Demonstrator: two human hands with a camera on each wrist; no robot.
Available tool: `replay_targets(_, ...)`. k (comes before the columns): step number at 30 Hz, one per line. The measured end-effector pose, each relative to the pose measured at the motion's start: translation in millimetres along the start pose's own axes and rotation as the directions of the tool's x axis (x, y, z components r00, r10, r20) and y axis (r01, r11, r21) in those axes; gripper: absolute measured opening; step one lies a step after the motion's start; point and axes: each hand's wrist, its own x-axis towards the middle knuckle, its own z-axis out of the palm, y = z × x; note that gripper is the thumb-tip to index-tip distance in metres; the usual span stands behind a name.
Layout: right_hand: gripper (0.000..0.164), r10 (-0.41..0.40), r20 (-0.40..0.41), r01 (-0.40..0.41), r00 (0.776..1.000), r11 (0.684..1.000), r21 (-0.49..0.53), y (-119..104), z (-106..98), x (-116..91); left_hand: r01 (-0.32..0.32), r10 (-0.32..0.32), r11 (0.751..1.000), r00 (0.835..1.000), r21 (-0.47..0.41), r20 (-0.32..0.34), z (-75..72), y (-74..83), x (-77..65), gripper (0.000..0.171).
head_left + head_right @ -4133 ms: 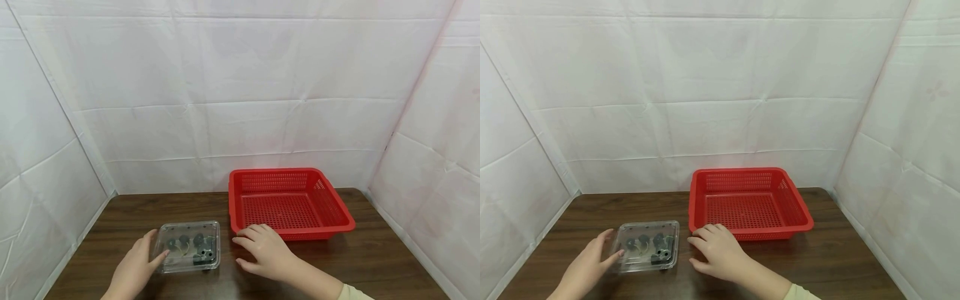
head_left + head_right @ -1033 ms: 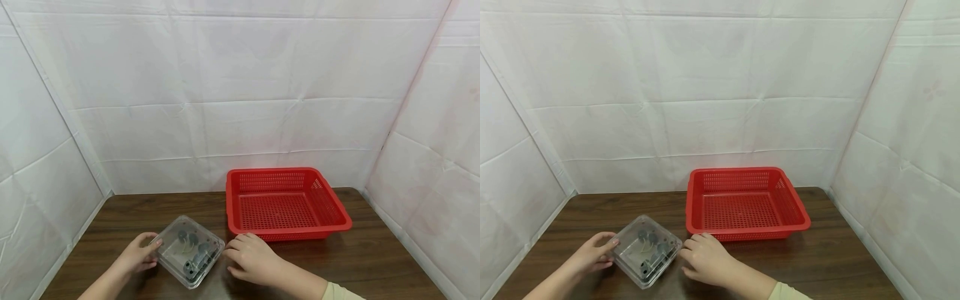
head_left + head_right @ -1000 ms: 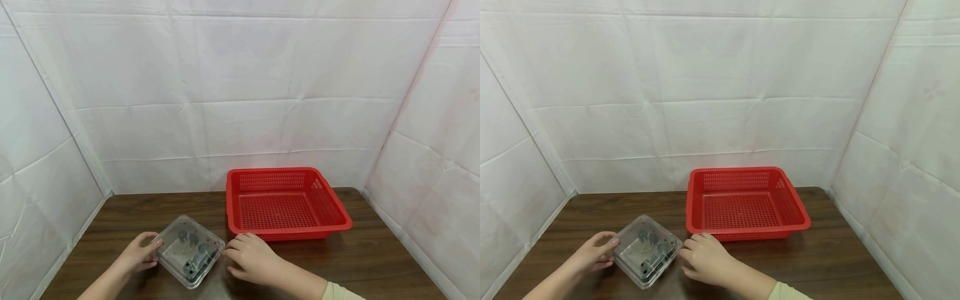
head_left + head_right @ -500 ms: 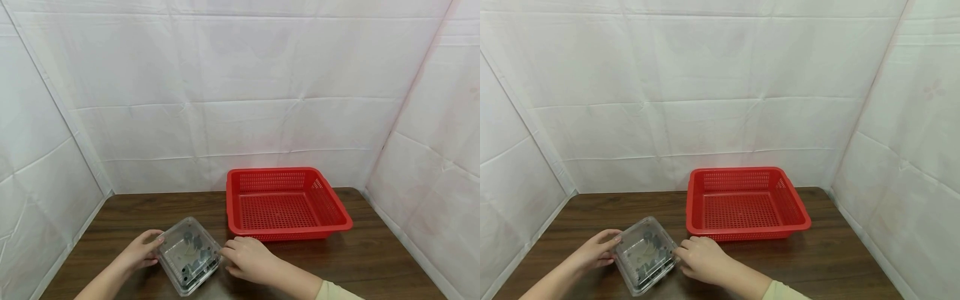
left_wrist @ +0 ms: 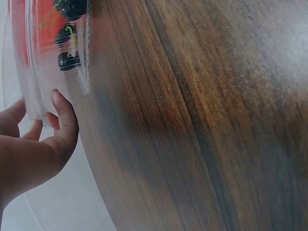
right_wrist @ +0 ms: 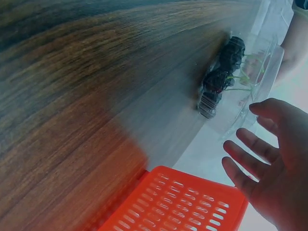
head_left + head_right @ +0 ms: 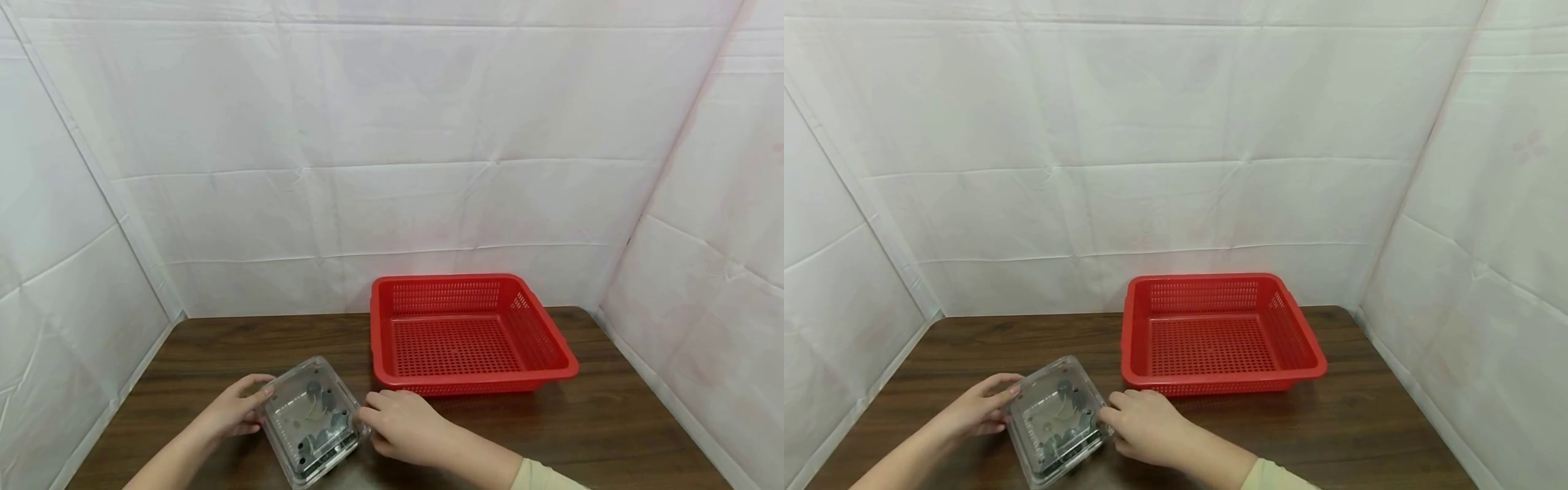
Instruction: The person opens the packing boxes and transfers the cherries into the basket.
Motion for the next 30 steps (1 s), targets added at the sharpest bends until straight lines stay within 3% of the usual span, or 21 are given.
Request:
replay_targets(8, 0.029, 0.005, 0.027, -0.004, 1.0, 1.0, -0.024, 0, 1, 4, 0.028, -0.019, 0.998, 0.99, 0.058, -0.142, 5.9, 3.7, 0.5, 0.054)
replay_targets(18, 0.027, 0.002, 0.024, 0.0, 1.0, 0.999, -0.051, -1, 2, 8, 0.034, -0.025, 0.999, 0.969, 0.033, -0.247, 5.4, 1.8, -4.8, 0.049)
replay_targets(21, 0.026, -0.003, 0.021, 0.004, 1.0, 0.999, -0.052, -1, 2, 9, 0.022, -0.002, 0.998, 0.956, 0.066, -0.292, 3.1, 2.9, -9.3, 0.045)
replay_targets(30, 0.025, -0.009, 0.025, 0.01, 1.0, 0.999, -0.053, -3, 1, 11, -0.043, 0.117, 0.983, 0.895, 0.178, -0.43, 5.6, 16.8, -24.0, 0.031)
